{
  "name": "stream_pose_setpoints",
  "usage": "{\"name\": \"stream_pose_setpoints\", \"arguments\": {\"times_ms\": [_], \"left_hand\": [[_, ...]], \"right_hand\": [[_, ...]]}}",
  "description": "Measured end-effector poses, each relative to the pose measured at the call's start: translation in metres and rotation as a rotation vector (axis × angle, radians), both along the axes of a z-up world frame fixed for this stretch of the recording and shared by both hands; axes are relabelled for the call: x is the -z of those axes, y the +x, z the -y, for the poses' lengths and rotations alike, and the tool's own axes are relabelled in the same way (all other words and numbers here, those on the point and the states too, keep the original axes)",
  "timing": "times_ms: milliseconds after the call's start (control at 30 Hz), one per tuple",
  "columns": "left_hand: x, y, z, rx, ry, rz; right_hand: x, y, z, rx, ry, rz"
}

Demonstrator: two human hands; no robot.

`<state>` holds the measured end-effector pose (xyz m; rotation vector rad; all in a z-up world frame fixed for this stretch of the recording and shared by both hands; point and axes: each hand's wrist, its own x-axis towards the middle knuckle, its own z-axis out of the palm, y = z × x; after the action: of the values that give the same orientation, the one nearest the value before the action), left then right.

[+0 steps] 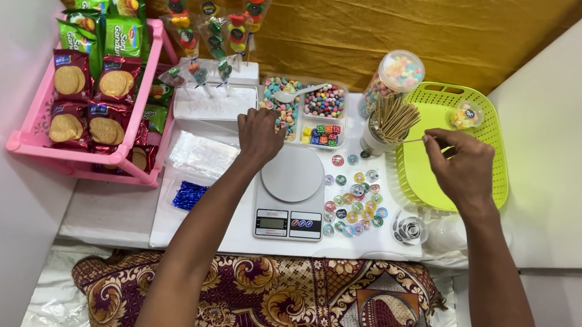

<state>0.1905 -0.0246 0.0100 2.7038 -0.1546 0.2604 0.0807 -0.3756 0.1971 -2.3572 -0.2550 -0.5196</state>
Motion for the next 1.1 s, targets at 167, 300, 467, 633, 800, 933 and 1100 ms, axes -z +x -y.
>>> {"name": "stream_pose_setpoints", "arguments": {"times_ms": [167, 300, 467, 633, 800, 933, 1100], "left_hand": [[0.002, 0.011, 0.019, 0.058, 0.013, -0.060], [0.021, 0.021, 0.034, 0.194, -0.049, -0.168], [0.008, 0.027, 0.054, 0.258, -0.052, -0.243], [0.031, 0.039, 0.068, 0.225, -0.140, -0.314], [0.057, 0.046, 0.082, 0.156, -0.117, -0.254], [0.063, 0.050, 0.090, 0.101, -0.042, -0.263], [0.070, 0.055, 0.093, 0.085, -0.020, -0.262]], "right_hand": [[0.011, -0.004, 0.003, 0.015, -0.087, 0.017], [0.008, -0.013, -0.001, 0.038, -0.135, 0.027], [0.022, -0.018, 0.005, 0.051, -0.140, 0.047], [0.038, -0.028, 0.004, 0.046, -0.018, 0.024], [0.035, -0.043, -0.010, 0.132, 0.066, 0.034], [0.041, -0.048, -0.016, 0.146, 0.146, 0.076], [0.037, -0.059, -0.026, 0.177, 0.268, 0.071]]}}
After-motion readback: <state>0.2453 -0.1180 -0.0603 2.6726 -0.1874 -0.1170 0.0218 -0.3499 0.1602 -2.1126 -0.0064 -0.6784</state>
